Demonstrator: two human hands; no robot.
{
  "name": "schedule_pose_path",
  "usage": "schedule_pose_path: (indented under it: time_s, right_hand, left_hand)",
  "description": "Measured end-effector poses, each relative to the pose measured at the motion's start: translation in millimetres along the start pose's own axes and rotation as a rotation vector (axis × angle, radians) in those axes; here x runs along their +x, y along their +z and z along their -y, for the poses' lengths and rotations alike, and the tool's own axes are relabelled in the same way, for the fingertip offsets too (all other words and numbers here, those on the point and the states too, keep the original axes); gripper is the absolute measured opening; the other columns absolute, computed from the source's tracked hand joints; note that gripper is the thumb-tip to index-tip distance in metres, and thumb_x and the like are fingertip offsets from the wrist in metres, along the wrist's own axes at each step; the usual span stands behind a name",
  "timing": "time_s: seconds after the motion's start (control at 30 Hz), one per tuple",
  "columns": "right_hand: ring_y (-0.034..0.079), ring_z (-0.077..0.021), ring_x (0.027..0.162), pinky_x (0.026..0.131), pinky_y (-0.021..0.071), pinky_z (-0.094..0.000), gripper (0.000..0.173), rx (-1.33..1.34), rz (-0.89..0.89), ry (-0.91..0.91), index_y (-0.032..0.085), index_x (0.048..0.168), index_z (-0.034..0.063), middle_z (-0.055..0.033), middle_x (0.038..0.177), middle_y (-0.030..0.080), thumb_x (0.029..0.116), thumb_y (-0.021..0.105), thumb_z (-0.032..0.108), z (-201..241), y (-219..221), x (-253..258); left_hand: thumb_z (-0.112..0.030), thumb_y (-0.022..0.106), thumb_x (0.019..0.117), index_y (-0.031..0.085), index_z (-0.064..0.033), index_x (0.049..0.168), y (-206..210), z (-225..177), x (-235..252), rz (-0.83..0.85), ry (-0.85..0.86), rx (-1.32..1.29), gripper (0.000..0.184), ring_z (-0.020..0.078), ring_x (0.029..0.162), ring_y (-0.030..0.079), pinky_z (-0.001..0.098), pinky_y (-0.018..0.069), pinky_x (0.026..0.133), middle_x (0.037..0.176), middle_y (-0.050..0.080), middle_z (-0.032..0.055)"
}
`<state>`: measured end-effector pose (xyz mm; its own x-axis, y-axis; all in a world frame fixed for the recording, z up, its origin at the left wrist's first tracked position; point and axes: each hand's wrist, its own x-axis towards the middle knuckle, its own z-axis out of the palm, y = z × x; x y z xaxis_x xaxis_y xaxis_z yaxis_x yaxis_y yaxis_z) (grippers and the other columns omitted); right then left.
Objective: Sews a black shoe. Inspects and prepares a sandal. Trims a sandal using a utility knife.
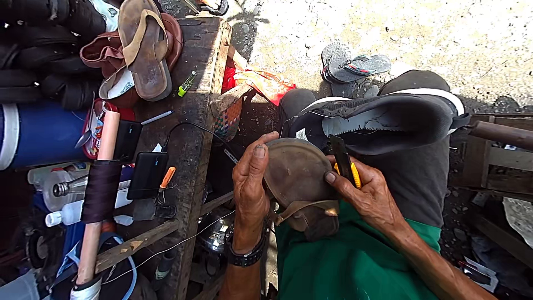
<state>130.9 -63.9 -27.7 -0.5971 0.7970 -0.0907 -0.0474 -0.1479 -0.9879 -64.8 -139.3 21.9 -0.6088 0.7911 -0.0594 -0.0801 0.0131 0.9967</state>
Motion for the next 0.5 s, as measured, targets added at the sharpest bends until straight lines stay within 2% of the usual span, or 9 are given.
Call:
schedule_pose_path:
  time_s: [0.07,0.17,0.3,0.37,0.43,0.5]
  right_hand:
    - [0.057,0.0023,0.063,0.054,0.0485,-0.0132,0.025,0.002,-0.006,-0.002,0.067,0.117,0.0007,0.0055,0.082,0.066,0.0984,0.062,0.016,-1,0,0]
    - [0.057,0.0025,0.063,0.054,0.049,-0.0132,0.024,0.002,-0.013,-0.02,0.068,0.117,0.0008,0.0055,0.082,0.066,0.0981,0.063,0.016,0,0,0]
    - [0.058,0.0038,0.066,0.057,0.0499,-0.0122,0.024,-0.028,-0.029,-0.073,0.068,0.115,0.0003,0.0051,0.084,0.067,0.0975,0.063,0.016,2,-2,-1]
    - [0.061,0.0035,0.07,0.061,0.0522,-0.0126,0.025,-0.027,-0.029,-0.121,0.068,0.116,-0.0008,0.0035,0.087,0.069,0.0974,0.064,0.015,4,-2,-3]
    - [0.064,0.0035,0.077,0.067,0.0545,-0.0126,0.025,-0.031,-0.02,-0.178,0.069,0.116,-0.0003,0.0024,0.093,0.072,0.0971,0.065,0.016,6,-2,-6]
    - [0.067,0.0019,0.085,0.075,0.0568,-0.0136,0.026,-0.053,-0.002,-0.257,0.069,0.117,0.0009,0.0003,0.099,0.074,0.097,0.067,0.017,9,-1,-9]
  left_hand:
    - [-0.034,0.053,0.1046,0.075,-0.007,0.113,1,-1,-1,-0.007,-0.02,-0.072,0.036,0.0154,0.111,0.069,0.0328,0.0567,0.097,0.115,0.074,0.0068]
    - [-0.036,0.058,0.1023,0.076,-0.0069,0.11,1,-2,-1,0.019,-0.017,-0.155,0.035,0.0153,0.108,0.07,0.0332,0.0571,0.096,0.111,0.075,0.0075]
    - [-0.043,0.06,0.1011,0.078,-0.0146,0.108,0,-6,-1,0.078,0.004,-0.157,0.034,0.0077,0.102,0.071,0.029,0.0579,0.094,0.105,0.077,-0.0011]
    - [-0.044,0.061,0.1003,0.078,-0.0144,0.108,-2,-7,0,0.088,0.001,-0.167,0.035,0.0089,0.104,0.071,0.0298,0.0574,0.095,0.107,0.077,0.0001]
    - [-0.044,0.059,0.1017,0.075,-0.0091,0.116,-7,-6,0,0.116,-0.012,-0.173,0.041,0.0137,0.113,0.068,0.0322,0.0552,0.1,0.119,0.074,0.0056]
    - [-0.045,0.056,0.1035,0.067,-0.0045,0.129,-12,-5,1,0.115,-0.043,-0.138,0.049,0.0156,0.115,0.066,0.0326,0.0552,0.099,0.129,0.068,0.0079]
